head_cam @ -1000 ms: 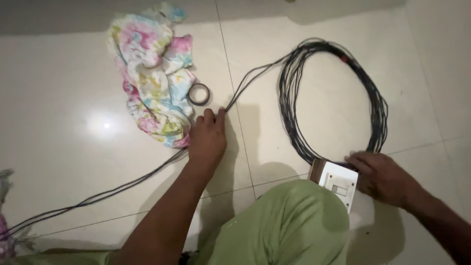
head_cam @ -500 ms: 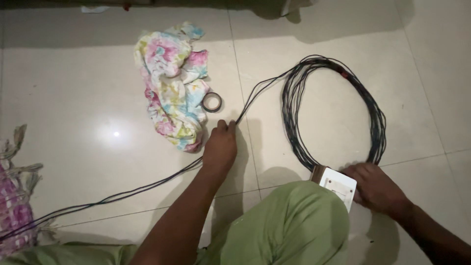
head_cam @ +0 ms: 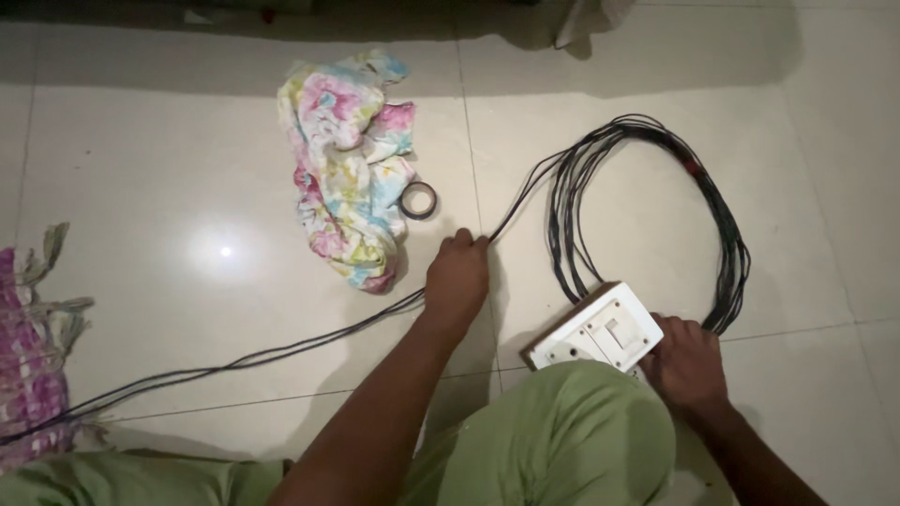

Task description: The person sits on the floor and repairs a black electrical cable connected to a white socket. They wipe the cable with a cloth, twist the wires together, and wrap the connection with black electrical tape. The person then wipes the cable again and coils it neatly.

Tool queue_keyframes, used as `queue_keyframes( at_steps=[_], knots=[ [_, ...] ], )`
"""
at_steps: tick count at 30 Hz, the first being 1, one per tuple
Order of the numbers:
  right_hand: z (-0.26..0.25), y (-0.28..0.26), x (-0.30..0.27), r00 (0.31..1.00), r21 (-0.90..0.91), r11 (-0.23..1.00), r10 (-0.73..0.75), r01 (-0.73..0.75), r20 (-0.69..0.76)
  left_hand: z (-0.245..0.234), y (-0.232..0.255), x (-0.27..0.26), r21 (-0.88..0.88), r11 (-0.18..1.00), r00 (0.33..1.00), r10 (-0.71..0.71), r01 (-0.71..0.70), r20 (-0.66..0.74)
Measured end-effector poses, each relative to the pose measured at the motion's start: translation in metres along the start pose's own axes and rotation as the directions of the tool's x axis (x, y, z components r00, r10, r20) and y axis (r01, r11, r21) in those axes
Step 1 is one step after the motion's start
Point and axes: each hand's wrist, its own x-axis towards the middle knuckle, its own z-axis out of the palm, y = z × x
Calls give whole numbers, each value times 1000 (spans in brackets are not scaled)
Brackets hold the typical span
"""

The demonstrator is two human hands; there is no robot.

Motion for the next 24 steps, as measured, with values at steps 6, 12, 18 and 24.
queue_keyframes(
  at_steps=[6, 12, 18, 24],
  knots=[
    [-13, -34, 30, 998, -14, 998, 54, -53, 38, -19, -15, 10, -99, 995, 999, -14, 10, -47],
    [-35, -71, 39, 998, 63, 997, 56, -54, -20, -48, -53, -19, -71, 997, 1000, -21, 20, -20],
    [-40, -128, 53, 983, 59, 985, 159, -165, 94, -37, -71, -43, -62, 994, 996, 87, -86, 11],
    [-45, -148, 84, 952, 1, 990, 132, -138, 275, -25, -73, -34, -373, 926, 958, -161, 63, -236]
  ],
)
